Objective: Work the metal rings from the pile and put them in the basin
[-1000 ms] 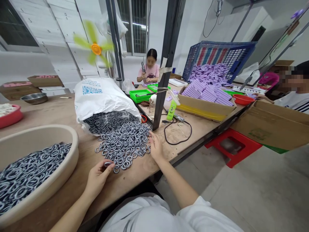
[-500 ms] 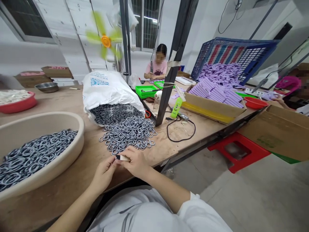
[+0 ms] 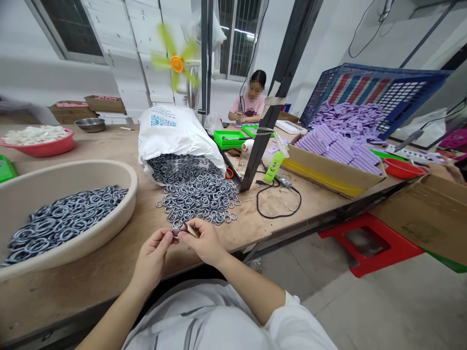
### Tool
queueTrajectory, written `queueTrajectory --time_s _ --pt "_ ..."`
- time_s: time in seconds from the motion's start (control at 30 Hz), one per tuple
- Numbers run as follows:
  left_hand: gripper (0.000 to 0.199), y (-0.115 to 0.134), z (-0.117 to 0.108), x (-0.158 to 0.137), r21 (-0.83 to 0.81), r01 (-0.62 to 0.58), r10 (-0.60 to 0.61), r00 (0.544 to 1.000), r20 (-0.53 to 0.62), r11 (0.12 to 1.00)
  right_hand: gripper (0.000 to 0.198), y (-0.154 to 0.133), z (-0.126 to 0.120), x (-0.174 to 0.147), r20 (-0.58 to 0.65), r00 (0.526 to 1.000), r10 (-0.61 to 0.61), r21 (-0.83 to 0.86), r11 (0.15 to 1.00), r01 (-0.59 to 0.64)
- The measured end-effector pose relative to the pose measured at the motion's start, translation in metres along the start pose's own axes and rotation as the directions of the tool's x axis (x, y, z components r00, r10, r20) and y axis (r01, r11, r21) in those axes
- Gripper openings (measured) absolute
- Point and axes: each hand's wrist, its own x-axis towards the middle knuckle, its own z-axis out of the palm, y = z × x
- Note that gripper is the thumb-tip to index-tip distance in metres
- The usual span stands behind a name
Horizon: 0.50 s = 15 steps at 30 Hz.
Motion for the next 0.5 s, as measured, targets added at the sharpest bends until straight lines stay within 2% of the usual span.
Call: queueTrajectory --time_s 0.13,0.33,0.5 --pt "0.039 -0.005 0.007 -0.003 -0.102 0.057 -0.054 0.998 0.038 0.993 0.031 -0.002 0.001 -0.001 0.081 0.997 0.010 -0.035 0.999 -0.007" --pt "0.040 -0.007 0.018 -0.009 -0.268 0.167 -0.148 0.985 0.090 0.949 0.033 0.004 -0.001 -0.002 0.091 0.995 -0.029 -0.137 0.990 0.042" --pt "0.045 -0.005 0.017 -0.010 -0.369 0.317 -0.249 0.943 0.219 0.874 0.033 0.015 0.005 -0.002 0.054 0.997 0.048 -0.045 0.998 -0.046"
